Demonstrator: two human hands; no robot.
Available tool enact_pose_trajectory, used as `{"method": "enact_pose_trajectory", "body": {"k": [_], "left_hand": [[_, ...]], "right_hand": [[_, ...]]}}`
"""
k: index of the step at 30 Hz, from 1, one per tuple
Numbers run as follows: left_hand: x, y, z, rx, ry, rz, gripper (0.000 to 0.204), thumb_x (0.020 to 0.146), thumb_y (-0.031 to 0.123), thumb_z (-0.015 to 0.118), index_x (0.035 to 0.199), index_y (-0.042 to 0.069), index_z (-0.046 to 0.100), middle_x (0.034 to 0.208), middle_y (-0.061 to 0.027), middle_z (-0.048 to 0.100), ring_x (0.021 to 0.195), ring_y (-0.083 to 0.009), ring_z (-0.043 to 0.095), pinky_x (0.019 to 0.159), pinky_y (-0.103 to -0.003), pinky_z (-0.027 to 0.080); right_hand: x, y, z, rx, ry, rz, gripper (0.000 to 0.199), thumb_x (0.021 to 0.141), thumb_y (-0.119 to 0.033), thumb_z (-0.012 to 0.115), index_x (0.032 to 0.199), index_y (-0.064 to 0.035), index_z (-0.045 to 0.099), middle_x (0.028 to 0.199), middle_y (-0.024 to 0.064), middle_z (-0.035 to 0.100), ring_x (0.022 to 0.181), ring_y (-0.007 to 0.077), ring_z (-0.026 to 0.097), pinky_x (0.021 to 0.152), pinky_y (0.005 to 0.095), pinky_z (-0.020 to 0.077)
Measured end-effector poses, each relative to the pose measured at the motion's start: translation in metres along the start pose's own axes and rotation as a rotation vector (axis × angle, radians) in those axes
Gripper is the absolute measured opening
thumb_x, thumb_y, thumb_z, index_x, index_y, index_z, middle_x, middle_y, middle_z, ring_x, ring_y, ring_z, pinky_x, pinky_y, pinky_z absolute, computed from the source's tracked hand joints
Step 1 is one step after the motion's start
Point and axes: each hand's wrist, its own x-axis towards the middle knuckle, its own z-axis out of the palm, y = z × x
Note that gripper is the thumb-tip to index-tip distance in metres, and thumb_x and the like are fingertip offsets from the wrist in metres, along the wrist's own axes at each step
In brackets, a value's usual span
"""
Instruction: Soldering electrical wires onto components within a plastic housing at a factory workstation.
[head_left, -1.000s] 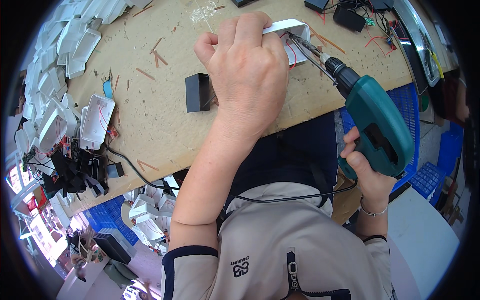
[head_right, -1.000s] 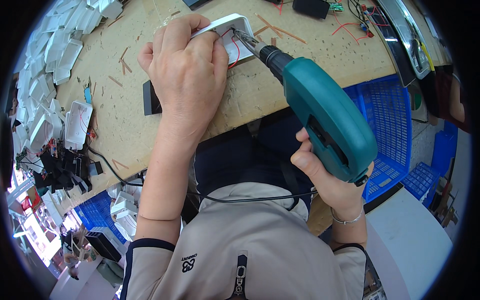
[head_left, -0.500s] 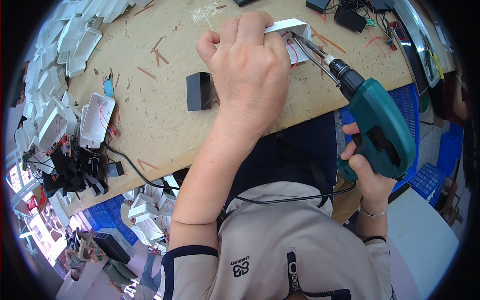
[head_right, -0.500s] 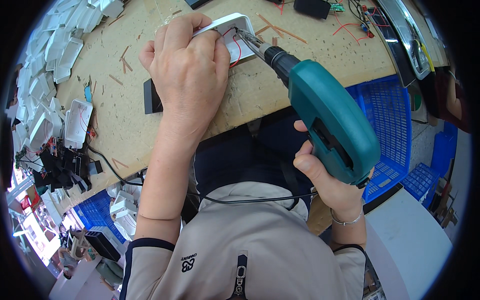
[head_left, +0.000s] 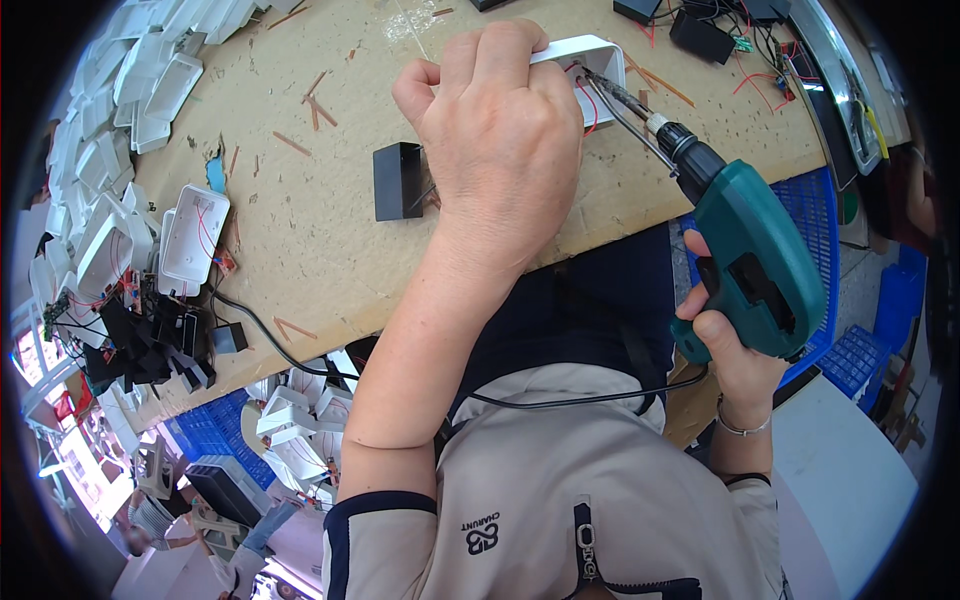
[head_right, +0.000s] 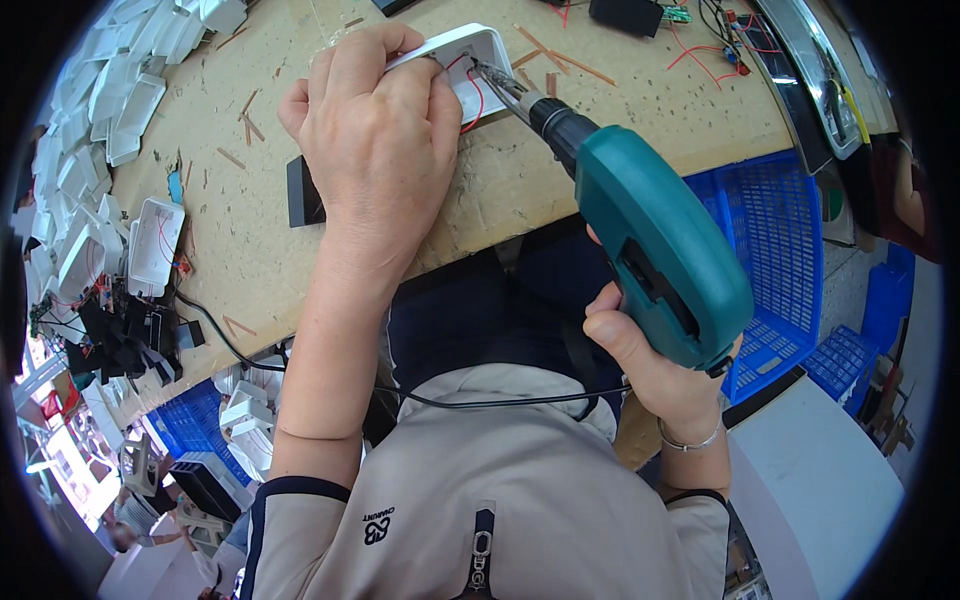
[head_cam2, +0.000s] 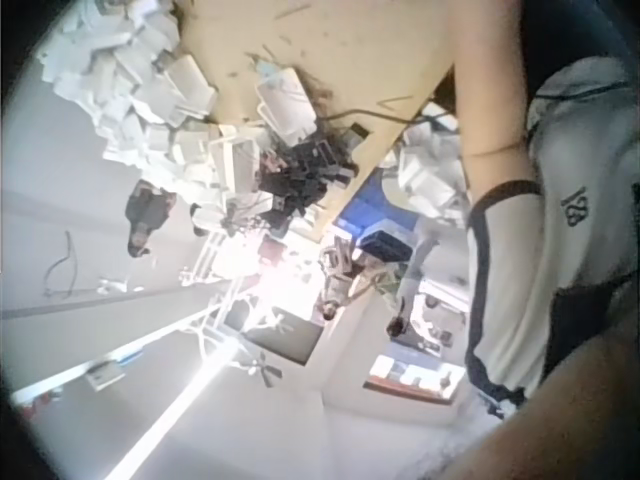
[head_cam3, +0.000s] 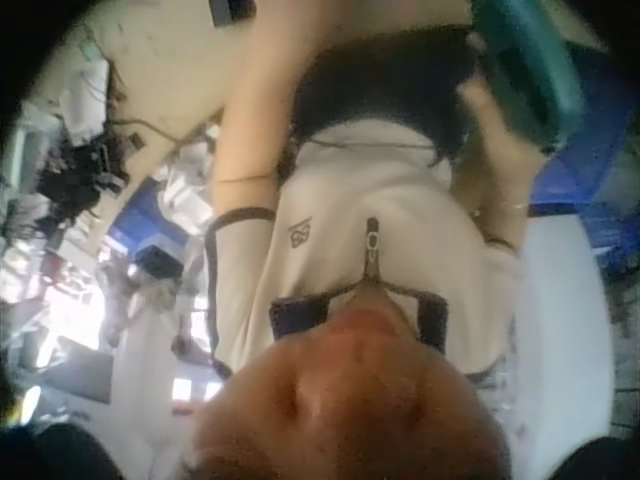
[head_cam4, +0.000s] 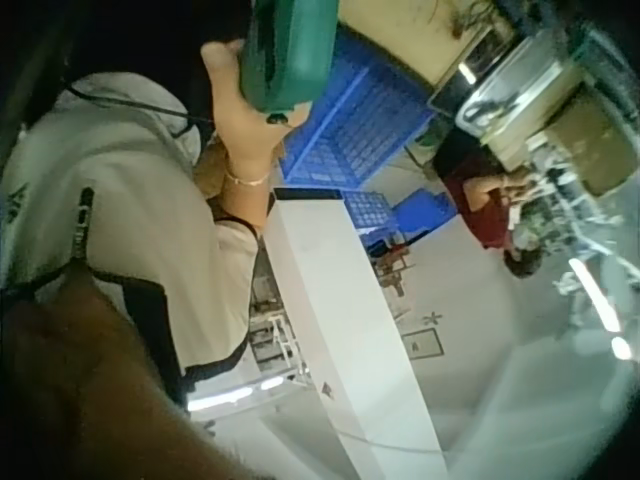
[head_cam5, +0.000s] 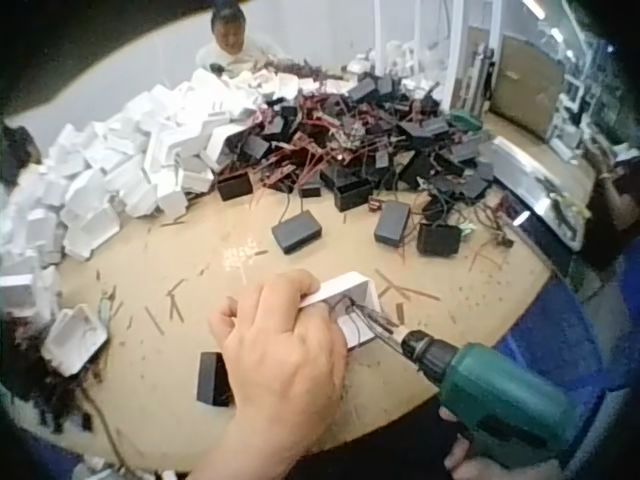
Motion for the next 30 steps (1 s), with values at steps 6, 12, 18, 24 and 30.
{"method": "enact_pose_trajectory", "body": {"k": [6, 12, 18, 24, 30], "left_hand": [[0.000, -0.002, 0.006, -0.067, 0.067, 0.058, 0.006, 0.059, 0.004, 0.057, 0.065, 0.002, 0.057, 0.087, -0.0043, 0.052, 0.082, -0.0197, 0.048, 0.073, -0.038, 0.029], [0.000, -0.002, 0.005, -0.076, 0.057, 0.047, 0.005, 0.058, 0.004, 0.057, 0.063, 0.003, 0.057, 0.087, -0.0042, 0.053, 0.082, -0.0198, 0.048, 0.073, -0.038, 0.029], [0.002, 0.000, -0.007, -0.031, -0.022, -0.035, 0.006, 0.068, 0.010, 0.061, 0.070, 0.005, 0.064, 0.089, -0.0013, 0.058, 0.085, -0.0191, 0.053, 0.082, -0.034, 0.031], [0.000, -0.001, -0.025, -0.296, -0.040, -0.091, 0.018, 0.069, 0.013, 0.065, 0.083, 0.002, 0.062, 0.103, -0.0112, 0.054, 0.092, -0.0257, 0.054, 0.082, -0.038, 0.039], [0.004, -0.009, -0.046, -0.153, -0.232, -0.007, 0.058, 0.063, 0.015, 0.070, 0.113, 0.001, 0.044, 0.112, -0.0206, 0.044, 0.085, -0.0326, 0.054, 0.079, -0.042, 0.040]], "right_hand": [[-0.004, -0.001, 0.003, 0.065, 0.054, 0.066, 0.071, 0.071, -0.028, 0.072, 0.124, 0.0055, 0.039, 0.111, 0.0248, 0.054, 0.067, 0.0128, 0.059, 0.061, 0.0235, 0.0492], [-0.007, 0.004, -0.002, 0.186, 0.003, -0.081, 0.059, 0.072, -0.014, 0.072, 0.121, 0.0030, 0.044, 0.114, 0.0233, 0.053, 0.072, 0.0129, 0.058, 0.060, 0.0229, 0.0489], [-0.008, 0.000, -0.003, 0.167, 0.112, -0.058, 0.078, 0.072, -0.038, 0.071, 0.123, 0.0094, 0.035, 0.110, 0.0264, 0.053, 0.059, 0.0130, 0.058, 0.052, 0.0221, 0.0473], [-0.005, 0.022, -0.025, 0.625, -0.021, -0.021, 0.070, 0.082, -0.037, 0.060, 0.127, 0.0073, 0.031, 0.122, 0.0248, 0.045, 0.062, 0.0116, 0.053, 0.051, 0.0217, 0.0450], [0.002, 0.025, -0.029, 0.846, -0.094, 0.050, 0.065, 0.085, -0.037, 0.054, 0.130, 0.0031, 0.028, 0.129, 0.0201, 0.039, 0.063, 0.0107, 0.047, 0.052, 0.0232, 0.0417]]}}
